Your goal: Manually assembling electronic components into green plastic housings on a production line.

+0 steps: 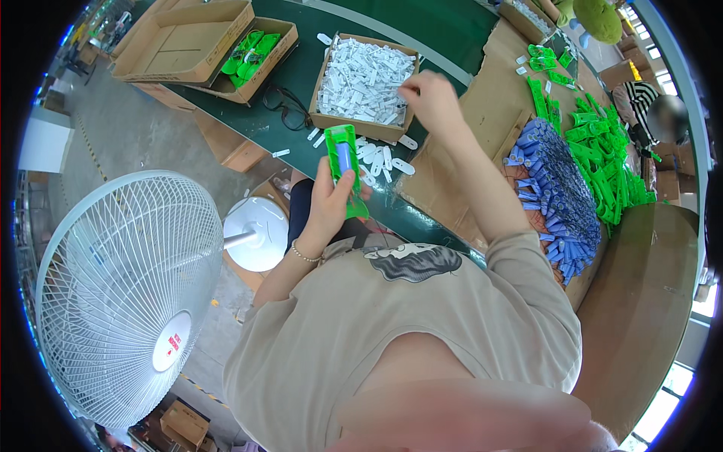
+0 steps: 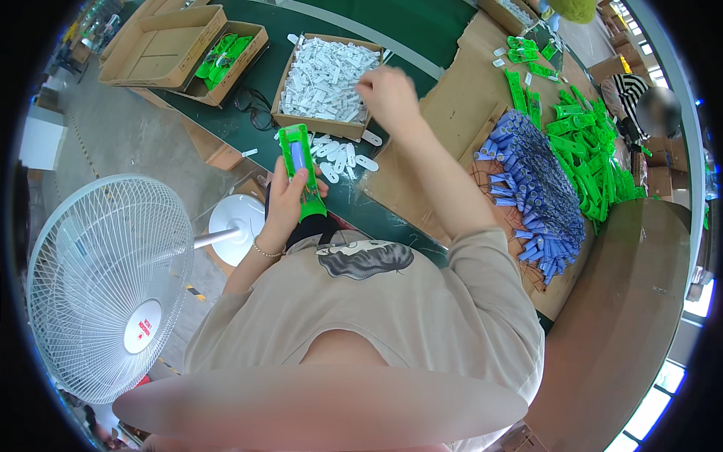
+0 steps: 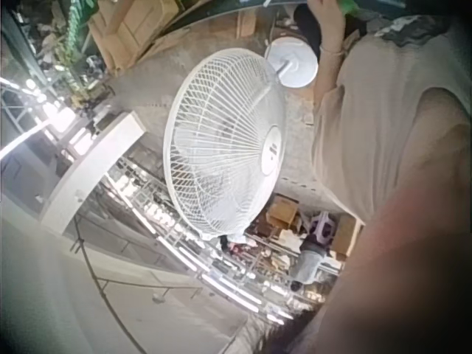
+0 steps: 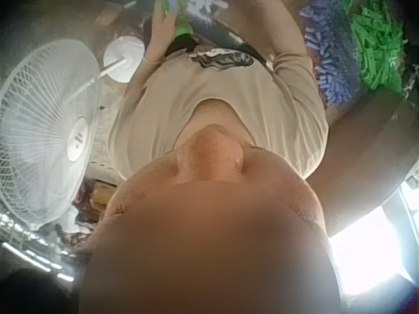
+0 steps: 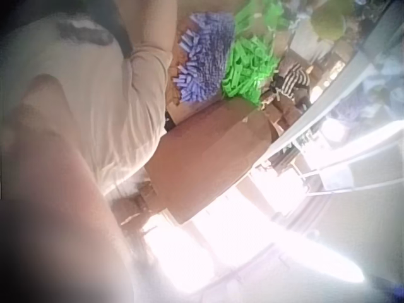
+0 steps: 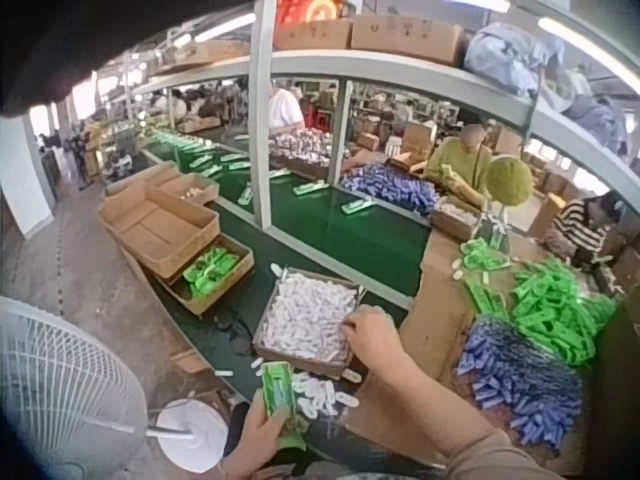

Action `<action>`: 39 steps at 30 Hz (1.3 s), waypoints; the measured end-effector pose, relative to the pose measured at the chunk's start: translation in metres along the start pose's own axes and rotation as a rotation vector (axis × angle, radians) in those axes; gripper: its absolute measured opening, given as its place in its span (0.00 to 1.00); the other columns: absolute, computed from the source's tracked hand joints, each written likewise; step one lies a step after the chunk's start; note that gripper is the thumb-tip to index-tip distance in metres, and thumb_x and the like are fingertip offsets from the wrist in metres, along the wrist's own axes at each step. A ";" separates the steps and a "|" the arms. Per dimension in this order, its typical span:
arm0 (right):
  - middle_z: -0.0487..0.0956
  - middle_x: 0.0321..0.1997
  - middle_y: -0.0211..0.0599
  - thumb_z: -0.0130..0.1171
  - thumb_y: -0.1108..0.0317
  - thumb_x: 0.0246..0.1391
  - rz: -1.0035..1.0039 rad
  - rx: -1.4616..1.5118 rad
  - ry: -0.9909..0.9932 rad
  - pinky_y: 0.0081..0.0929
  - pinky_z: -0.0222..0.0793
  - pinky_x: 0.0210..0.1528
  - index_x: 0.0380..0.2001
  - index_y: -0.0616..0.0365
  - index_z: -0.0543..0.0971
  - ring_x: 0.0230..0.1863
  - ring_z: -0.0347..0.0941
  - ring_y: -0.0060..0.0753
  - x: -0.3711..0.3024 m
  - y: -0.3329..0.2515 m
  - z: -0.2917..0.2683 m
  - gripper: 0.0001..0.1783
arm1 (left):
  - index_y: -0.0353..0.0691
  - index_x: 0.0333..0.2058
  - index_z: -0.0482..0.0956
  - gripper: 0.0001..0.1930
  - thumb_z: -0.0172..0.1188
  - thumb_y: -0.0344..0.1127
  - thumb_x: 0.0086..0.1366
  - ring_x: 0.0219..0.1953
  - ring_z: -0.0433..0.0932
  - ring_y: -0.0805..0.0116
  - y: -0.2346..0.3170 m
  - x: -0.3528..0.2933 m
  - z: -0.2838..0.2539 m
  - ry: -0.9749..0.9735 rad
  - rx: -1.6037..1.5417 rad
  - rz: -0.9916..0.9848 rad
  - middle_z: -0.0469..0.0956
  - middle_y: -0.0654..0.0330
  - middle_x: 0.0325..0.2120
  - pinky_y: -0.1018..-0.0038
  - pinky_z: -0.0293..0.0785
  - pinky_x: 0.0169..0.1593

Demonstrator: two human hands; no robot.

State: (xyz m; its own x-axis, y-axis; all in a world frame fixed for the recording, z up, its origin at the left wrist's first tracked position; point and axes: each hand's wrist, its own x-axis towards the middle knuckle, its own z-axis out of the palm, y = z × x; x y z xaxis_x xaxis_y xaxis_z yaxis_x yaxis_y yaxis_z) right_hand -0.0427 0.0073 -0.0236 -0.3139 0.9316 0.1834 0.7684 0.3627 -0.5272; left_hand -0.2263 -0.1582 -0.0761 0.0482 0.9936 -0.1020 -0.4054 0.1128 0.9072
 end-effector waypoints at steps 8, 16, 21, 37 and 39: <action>0.75 0.33 0.40 0.58 0.66 0.41 -0.170 -0.692 -0.025 0.39 0.62 0.37 0.21 0.54 0.82 0.40 0.68 0.42 0.014 0.024 0.032 0.06 | 0.33 0.46 0.61 0.12 0.45 0.32 0.68 0.34 0.77 0.68 0.006 0.003 -0.005 0.050 0.054 0.062 0.72 0.53 0.38 0.71 0.76 0.38; 0.75 0.32 0.35 0.58 0.69 0.42 -0.176 -0.319 0.046 0.37 0.63 0.39 0.25 0.53 0.83 0.41 0.68 0.39 0.004 0.020 0.015 0.06 | 0.33 0.47 0.62 0.13 0.46 0.32 0.67 0.33 0.78 0.67 0.003 0.010 -0.010 0.073 0.066 0.070 0.73 0.52 0.39 0.71 0.77 0.37; 0.75 0.32 0.32 0.66 0.72 0.43 -0.087 0.449 0.039 0.21 0.65 0.34 0.29 0.58 0.82 0.34 0.69 0.28 -0.022 -0.009 -0.008 0.07 | 0.34 0.49 0.61 0.17 0.52 0.27 0.63 0.33 0.76 0.71 0.015 0.023 0.001 0.077 -0.054 0.111 0.72 0.55 0.39 0.74 0.75 0.37; 0.76 0.34 0.37 0.55 0.81 0.50 -0.135 1.219 0.246 0.23 0.68 0.39 0.35 0.66 0.75 0.37 0.71 0.24 -0.109 -0.034 -0.020 0.07 | 0.35 0.47 0.62 0.21 0.59 0.25 0.57 0.33 0.76 0.73 0.036 0.027 0.070 -0.116 0.208 0.266 0.75 0.58 0.32 0.77 0.74 0.36; 0.76 0.34 0.37 0.53 0.81 0.53 -0.041 1.280 0.304 0.23 0.69 0.38 0.37 0.66 0.73 0.36 0.72 0.24 -0.109 -0.030 -0.029 0.07 | 0.35 0.48 0.62 0.20 0.58 0.25 0.59 0.32 0.76 0.74 0.031 0.028 0.072 -0.137 0.329 0.238 0.75 0.59 0.32 0.77 0.73 0.35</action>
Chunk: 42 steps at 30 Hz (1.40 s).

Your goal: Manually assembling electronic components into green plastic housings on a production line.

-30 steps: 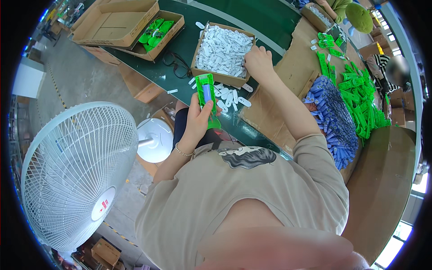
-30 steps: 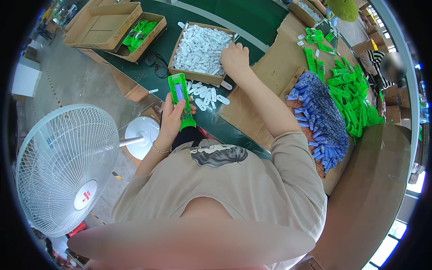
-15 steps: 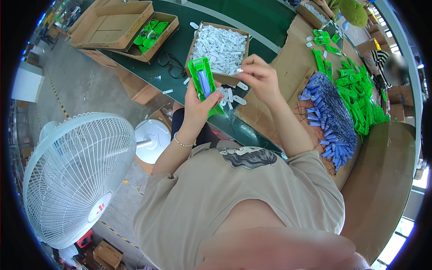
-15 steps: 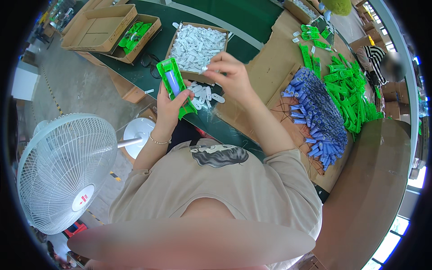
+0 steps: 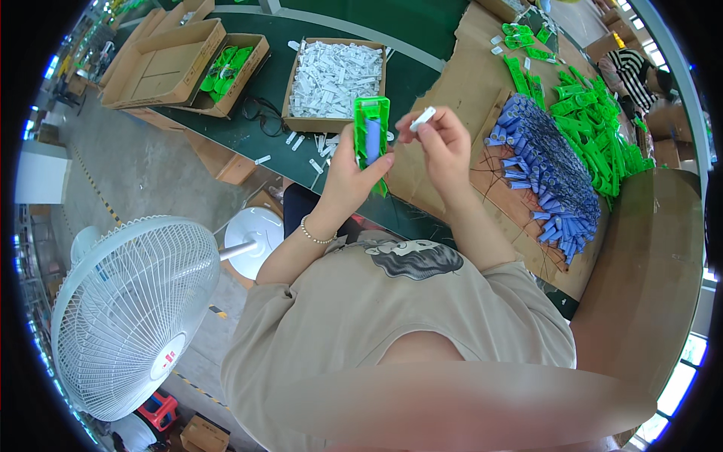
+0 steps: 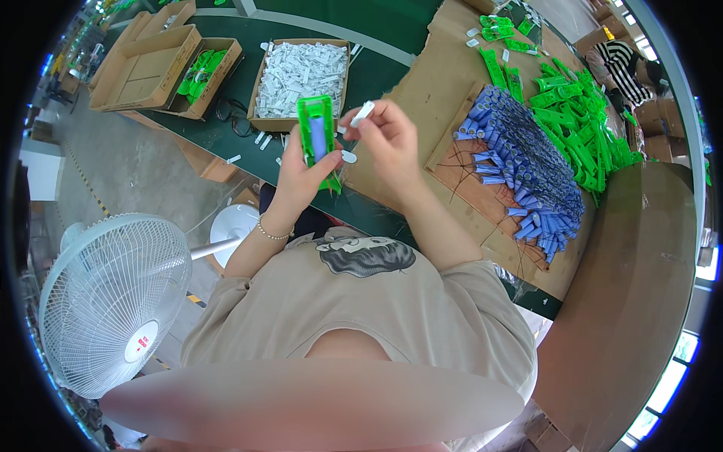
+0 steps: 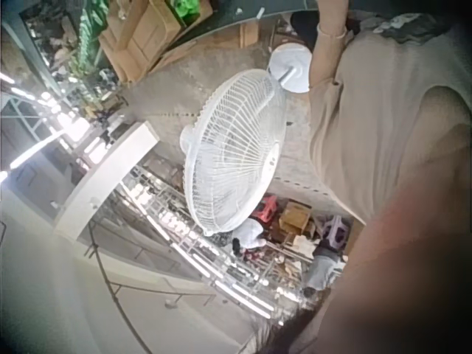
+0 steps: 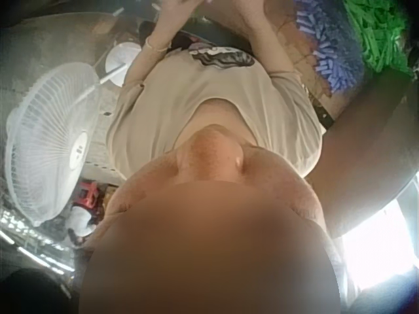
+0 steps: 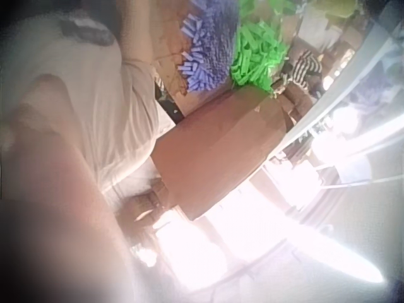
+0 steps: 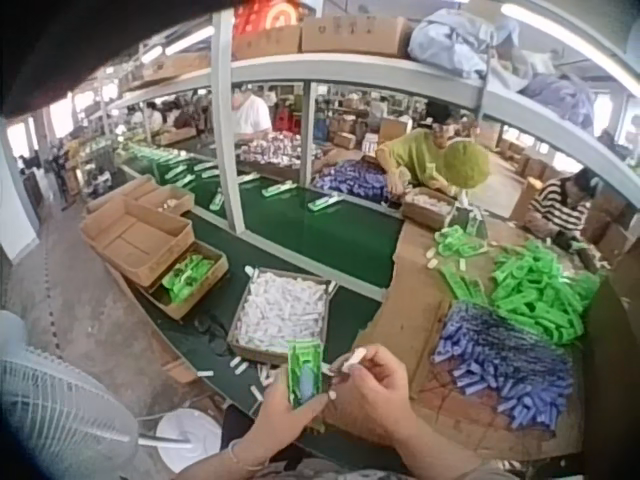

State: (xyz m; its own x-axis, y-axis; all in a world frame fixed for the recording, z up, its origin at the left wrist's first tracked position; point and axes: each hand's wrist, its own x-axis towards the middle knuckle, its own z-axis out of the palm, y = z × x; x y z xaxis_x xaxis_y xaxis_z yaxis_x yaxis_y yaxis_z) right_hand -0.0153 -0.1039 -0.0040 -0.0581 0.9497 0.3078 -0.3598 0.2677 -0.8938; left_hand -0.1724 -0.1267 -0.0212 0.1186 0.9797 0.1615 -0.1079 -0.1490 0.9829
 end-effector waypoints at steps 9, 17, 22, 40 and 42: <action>0.78 0.30 0.38 0.55 0.81 0.52 0.358 -0.339 -0.136 0.21 0.73 0.34 0.30 0.64 0.72 0.31 0.76 0.25 0.012 -0.015 -0.035 0.03 | 0.36 0.49 0.60 0.15 0.50 0.31 0.66 0.27 0.73 0.77 -0.027 -0.006 0.009 -0.119 -0.165 -0.326 0.72 0.60 0.31 0.79 0.70 0.31; 0.78 0.29 0.37 0.56 0.79 0.51 0.297 -0.144 -0.025 0.19 0.72 0.33 0.31 0.63 0.72 0.30 0.75 0.24 0.010 -0.002 -0.054 0.04 | 0.36 0.48 0.62 0.14 0.51 0.30 0.65 0.26 0.73 0.76 -0.034 -0.004 0.011 -0.137 -0.100 -0.341 0.72 0.60 0.30 0.79 0.71 0.29; 0.78 0.28 0.36 0.57 0.76 0.52 0.341 -0.225 -0.052 0.18 0.70 0.32 0.31 0.62 0.72 0.29 0.74 0.21 0.009 -0.001 -0.053 0.04 | 0.36 0.48 0.62 0.15 0.51 0.30 0.65 0.26 0.74 0.76 -0.042 -0.002 0.013 -0.141 -0.087 -0.340 0.72 0.60 0.30 0.79 0.72 0.30; 0.72 0.21 0.27 0.58 0.73 0.51 0.553 -0.811 -0.271 0.15 0.64 0.29 0.29 0.62 0.71 0.25 0.68 0.13 0.017 -0.027 -0.046 0.06 | 0.36 0.49 0.63 0.15 0.50 0.31 0.65 0.27 0.74 0.74 -0.020 -0.005 0.012 -0.451 -0.004 -0.454 0.73 0.59 0.29 0.75 0.72 0.32; 0.72 0.21 0.28 0.58 0.69 0.52 0.528 -0.926 -0.302 0.15 0.63 0.29 0.32 0.62 0.74 0.24 0.66 0.12 0.017 -0.018 -0.050 0.07 | 0.38 0.49 0.64 0.14 0.50 0.31 0.65 0.28 0.74 0.74 -0.025 -0.005 0.008 -0.449 -0.126 -0.489 0.73 0.60 0.30 0.75 0.72 0.32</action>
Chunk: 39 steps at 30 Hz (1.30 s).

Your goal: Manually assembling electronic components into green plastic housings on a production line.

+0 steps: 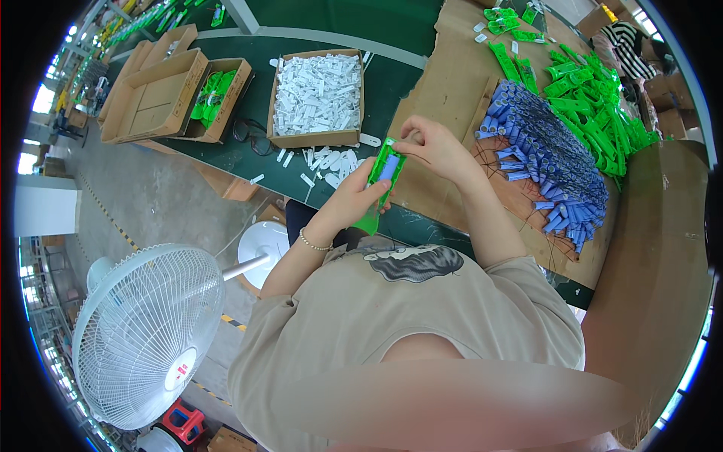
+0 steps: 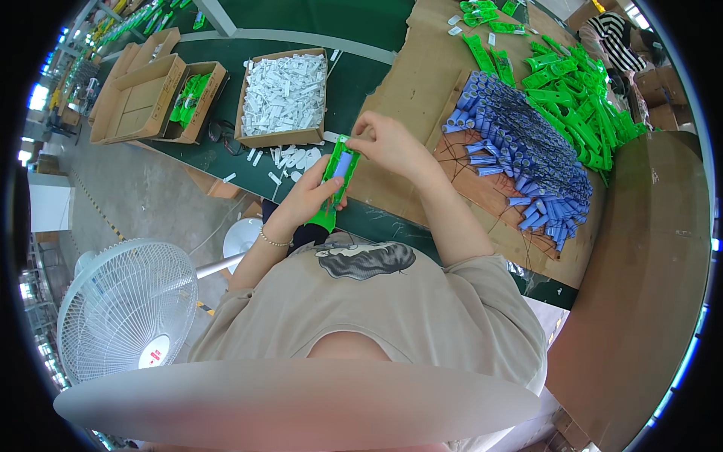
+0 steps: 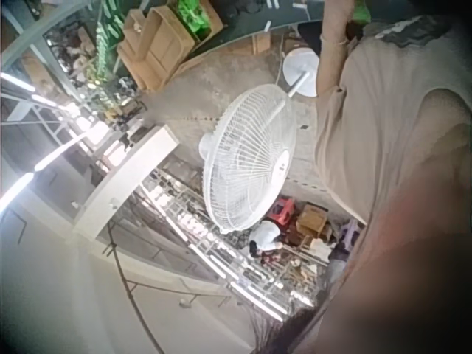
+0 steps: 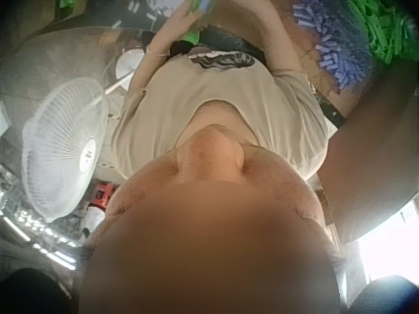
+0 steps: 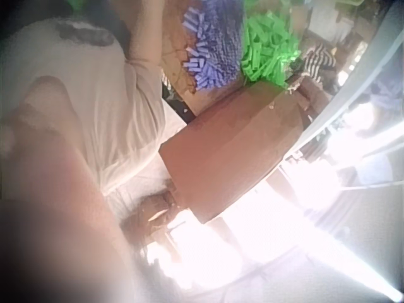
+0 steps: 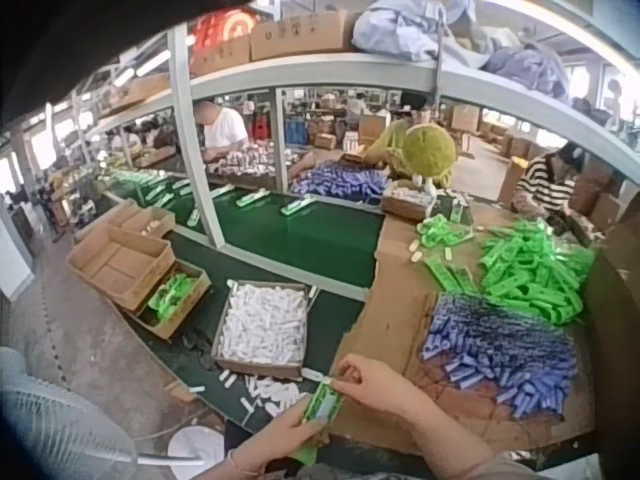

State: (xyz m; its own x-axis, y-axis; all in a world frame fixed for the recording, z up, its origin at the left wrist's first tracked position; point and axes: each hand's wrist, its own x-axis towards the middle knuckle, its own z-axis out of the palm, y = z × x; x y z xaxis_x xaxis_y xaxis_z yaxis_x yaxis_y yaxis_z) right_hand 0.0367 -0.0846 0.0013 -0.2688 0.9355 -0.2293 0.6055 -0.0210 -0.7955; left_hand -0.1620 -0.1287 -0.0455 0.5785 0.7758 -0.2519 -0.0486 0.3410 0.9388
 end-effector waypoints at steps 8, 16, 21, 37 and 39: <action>0.77 0.27 0.28 0.53 0.67 0.56 -0.080 0.462 -0.146 0.16 0.65 0.27 0.37 0.61 0.78 0.24 0.68 0.14 0.036 0.035 -0.008 0.10 | 0.38 0.59 0.58 0.27 0.45 0.49 0.68 0.37 0.76 0.67 -0.034 -0.004 -0.029 -0.159 -0.433 -0.058 0.73 0.53 0.40 0.72 0.76 0.40; 0.78 0.37 0.44 0.59 0.72 0.51 0.228 1.237 0.315 0.29 0.71 0.38 0.39 0.67 0.72 0.40 0.77 0.37 0.201 0.074 -0.060 0.13 | 0.38 0.44 0.72 0.20 0.61 0.31 0.50 0.47 0.69 0.51 -0.072 -0.006 -0.009 0.238 1.119 0.675 0.72 0.52 0.42 0.61 0.65 0.52; 0.79 0.30 0.40 0.65 0.65 0.50 0.383 0.786 0.391 0.29 0.69 0.24 0.38 0.64 0.75 0.25 0.77 0.32 0.288 0.127 -0.069 0.16 | 0.39 0.42 0.74 0.20 0.62 0.32 0.48 0.46 0.71 0.55 -0.079 -0.002 -0.012 0.363 1.091 0.733 0.73 0.55 0.40 0.63 0.66 0.50; 0.78 0.47 0.45 0.67 0.54 0.34 0.558 -0.979 0.196 0.37 0.74 0.44 0.41 0.58 0.79 0.47 0.75 0.45 0.159 0.213 -0.247 0.28 | 0.43 0.36 0.79 0.17 0.61 0.27 0.41 0.40 0.75 0.61 -0.085 0.003 -0.013 0.386 1.126 0.808 0.76 0.62 0.34 0.67 0.68 0.44; 0.79 0.44 0.45 0.66 0.53 0.34 0.385 -0.869 0.379 0.36 0.73 0.45 0.40 0.58 0.80 0.45 0.76 0.47 0.151 0.214 -0.242 0.29 | 0.43 0.35 0.79 0.18 0.61 0.27 0.41 0.39 0.75 0.62 -0.087 0.002 -0.014 0.386 1.134 0.813 0.76 0.62 0.33 0.67 0.68 0.43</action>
State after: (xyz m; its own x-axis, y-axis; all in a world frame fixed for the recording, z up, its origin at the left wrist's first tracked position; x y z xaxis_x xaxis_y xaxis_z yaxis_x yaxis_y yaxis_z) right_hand 0.3068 0.1377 -0.0676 0.2217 0.9725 -0.0710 0.9751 -0.2215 0.0108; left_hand -0.1680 -0.1502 -0.1312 0.4455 0.7008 0.5571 0.5145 -0.7097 0.4813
